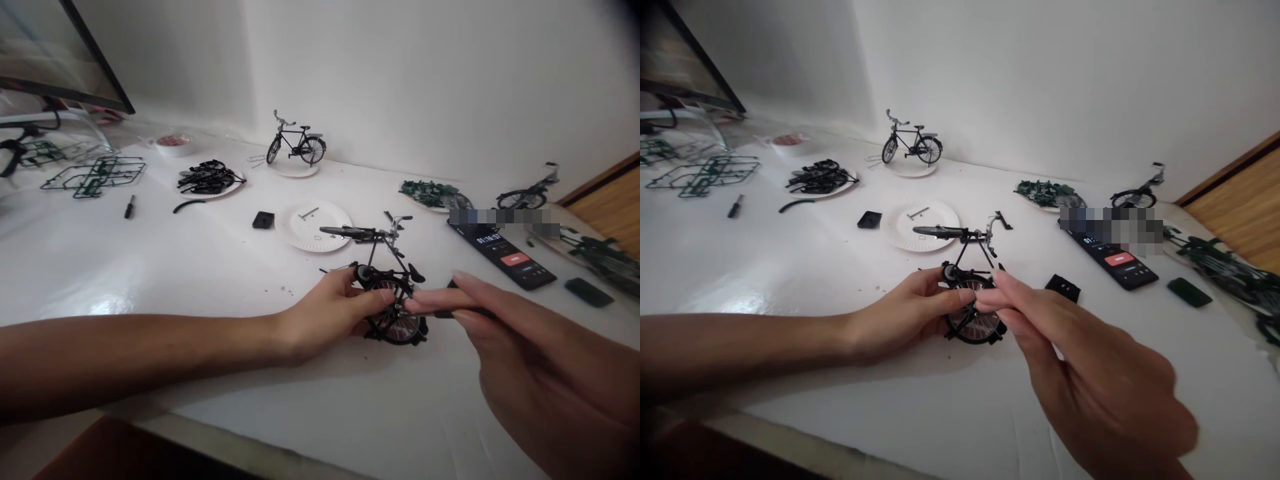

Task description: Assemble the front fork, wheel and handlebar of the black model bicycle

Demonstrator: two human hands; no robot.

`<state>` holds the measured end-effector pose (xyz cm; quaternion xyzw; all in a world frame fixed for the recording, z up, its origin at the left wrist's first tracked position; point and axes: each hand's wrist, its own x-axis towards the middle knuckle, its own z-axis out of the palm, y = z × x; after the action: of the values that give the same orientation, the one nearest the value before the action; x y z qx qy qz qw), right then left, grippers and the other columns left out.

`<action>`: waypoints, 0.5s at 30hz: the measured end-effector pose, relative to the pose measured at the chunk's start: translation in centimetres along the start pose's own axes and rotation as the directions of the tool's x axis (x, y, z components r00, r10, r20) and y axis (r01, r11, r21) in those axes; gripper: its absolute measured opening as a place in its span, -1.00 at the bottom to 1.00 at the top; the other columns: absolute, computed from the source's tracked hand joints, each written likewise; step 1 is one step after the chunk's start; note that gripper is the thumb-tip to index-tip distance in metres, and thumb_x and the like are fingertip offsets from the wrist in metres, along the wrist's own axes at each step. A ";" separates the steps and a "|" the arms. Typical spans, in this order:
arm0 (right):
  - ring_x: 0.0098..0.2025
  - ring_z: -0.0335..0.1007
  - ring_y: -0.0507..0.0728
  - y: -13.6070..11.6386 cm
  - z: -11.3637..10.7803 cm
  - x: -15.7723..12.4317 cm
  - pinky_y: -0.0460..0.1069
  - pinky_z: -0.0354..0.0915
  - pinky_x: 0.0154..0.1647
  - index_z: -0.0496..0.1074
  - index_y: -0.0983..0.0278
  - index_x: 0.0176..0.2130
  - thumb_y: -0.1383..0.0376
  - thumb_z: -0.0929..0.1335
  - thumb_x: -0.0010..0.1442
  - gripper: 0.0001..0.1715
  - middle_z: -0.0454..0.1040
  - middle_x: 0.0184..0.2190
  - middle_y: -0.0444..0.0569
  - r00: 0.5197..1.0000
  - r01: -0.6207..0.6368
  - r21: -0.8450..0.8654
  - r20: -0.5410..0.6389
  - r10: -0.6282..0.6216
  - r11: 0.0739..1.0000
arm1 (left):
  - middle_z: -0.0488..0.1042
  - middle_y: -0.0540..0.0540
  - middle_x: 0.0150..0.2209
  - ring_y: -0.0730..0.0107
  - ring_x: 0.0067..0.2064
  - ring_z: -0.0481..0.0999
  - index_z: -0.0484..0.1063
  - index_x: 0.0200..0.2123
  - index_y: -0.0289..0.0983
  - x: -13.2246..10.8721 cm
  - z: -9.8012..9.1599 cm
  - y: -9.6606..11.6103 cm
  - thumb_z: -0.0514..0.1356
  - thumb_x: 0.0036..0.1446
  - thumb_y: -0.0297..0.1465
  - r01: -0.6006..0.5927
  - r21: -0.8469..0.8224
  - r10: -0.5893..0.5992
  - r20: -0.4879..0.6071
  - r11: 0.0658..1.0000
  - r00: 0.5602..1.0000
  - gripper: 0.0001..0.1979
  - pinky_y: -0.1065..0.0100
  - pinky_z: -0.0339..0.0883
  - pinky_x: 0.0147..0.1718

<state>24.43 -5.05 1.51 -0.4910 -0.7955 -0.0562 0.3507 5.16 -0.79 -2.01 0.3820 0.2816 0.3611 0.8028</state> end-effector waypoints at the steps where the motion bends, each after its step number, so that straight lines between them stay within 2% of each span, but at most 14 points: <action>1: -0.11 0.60 0.21 -0.3 0.1 0.0 0.09 0.52 -0.07 0.45 0.00 0.09 0.31 0.25 0.34 -0.61 0.64 -0.14 -0.19 1.000 -0.004 0.028 -0.001 0.004 1.000 | 0.47 -0.05 -0.35 0.47 -0.37 0.45 0.42 -0.21 -0.33 0.0 0.0 0.0 0.22 0.23 -0.35 0.000 0.010 0.000 -0.006 1.000 1.000 -0.85 0.38 0.33 -0.27; 3: -0.08 0.59 0.17 -0.9 0.2 0.1 0.07 0.49 -0.02 0.36 -0.02 0.18 0.35 0.23 0.34 -0.51 0.63 -0.12 -0.21 1.000 -0.003 0.090 0.018 0.001 0.996 | 0.44 -0.01 -0.40 0.52 -0.42 0.41 0.42 -0.21 -0.32 -0.1 -0.1 0.0 0.22 0.23 -0.34 -0.007 0.049 0.008 -0.017 0.999 1.000 -0.85 0.41 0.30 -0.33; 4: -0.11 0.60 0.16 -1.1 0.2 0.1 0.05 0.51 -0.05 0.38 -0.02 0.16 0.34 0.23 0.34 -0.54 0.64 -0.15 -0.22 0.999 -0.005 0.099 0.033 0.002 0.995 | 0.43 0.00 -0.41 0.53 -0.43 0.39 0.43 -0.21 -0.33 -0.1 -0.1 0.0 0.21 0.24 -0.34 -0.009 0.068 0.010 -0.015 0.998 1.000 -0.85 0.41 0.30 -0.33; 7: -0.25 0.63 0.20 -1.5 0.2 0.2 0.07 0.54 -0.19 0.57 0.02 -0.13 0.25 0.32 0.31 -0.76 0.66 -0.28 -0.18 0.993 -0.117 -0.005 -0.009 0.117 0.993 | 0.46 -0.05 -0.34 0.51 -0.40 0.41 0.43 -0.18 -0.34 -0.1 -0.1 -0.1 0.20 0.24 -0.37 -0.020 0.091 0.020 -0.006 0.996 1.000 -0.85 0.39 0.30 -0.30; 9: -0.25 0.62 0.23 -1.6 0.2 0.2 0.10 0.53 -0.19 0.58 0.05 -0.21 0.21 0.34 0.29 -0.81 0.65 -0.25 -0.14 0.987 -0.154 -0.050 -0.052 0.152 0.987 | 0.49 -0.08 -0.28 0.46 -0.34 0.47 0.43 -0.15 -0.33 0.0 -0.1 -0.1 0.22 0.23 -0.36 -0.020 0.053 0.019 0.006 0.998 1.000 -0.83 0.38 0.32 -0.25; 13: -0.15 0.61 0.23 -1.1 0.1 0.1 0.09 0.52 -0.13 0.51 0.03 -0.01 0.28 0.26 0.35 -0.68 0.65 -0.17 -0.19 0.998 -0.058 -0.005 -0.014 0.058 0.998 | 0.52 -0.11 -0.23 0.41 -0.28 0.52 0.43 -0.14 -0.33 0.0 -0.1 -0.1 0.23 0.22 -0.35 -0.009 0.005 0.009 0.019 1.000 1.000 -0.81 0.38 0.34 -0.23; 15: -0.18 0.62 0.27 -0.8 0.1 0.1 0.10 0.53 -0.21 0.52 0.05 0.00 0.30 0.31 0.31 -0.69 0.65 -0.18 -0.16 1.000 -0.002 0.001 0.001 0.002 1.000 | 0.52 -0.14 -0.23 0.38 -0.27 0.52 0.43 -0.16 -0.34 0.0 -0.1 0.0 0.23 0.22 -0.35 -0.015 0.020 0.014 0.019 1.000 1.000 -0.81 0.36 0.34 -0.22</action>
<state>23.67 -5.39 1.69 -0.4918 -0.7951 -0.0552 0.3506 5.13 -0.73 -2.11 0.3956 0.2750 0.3604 0.7988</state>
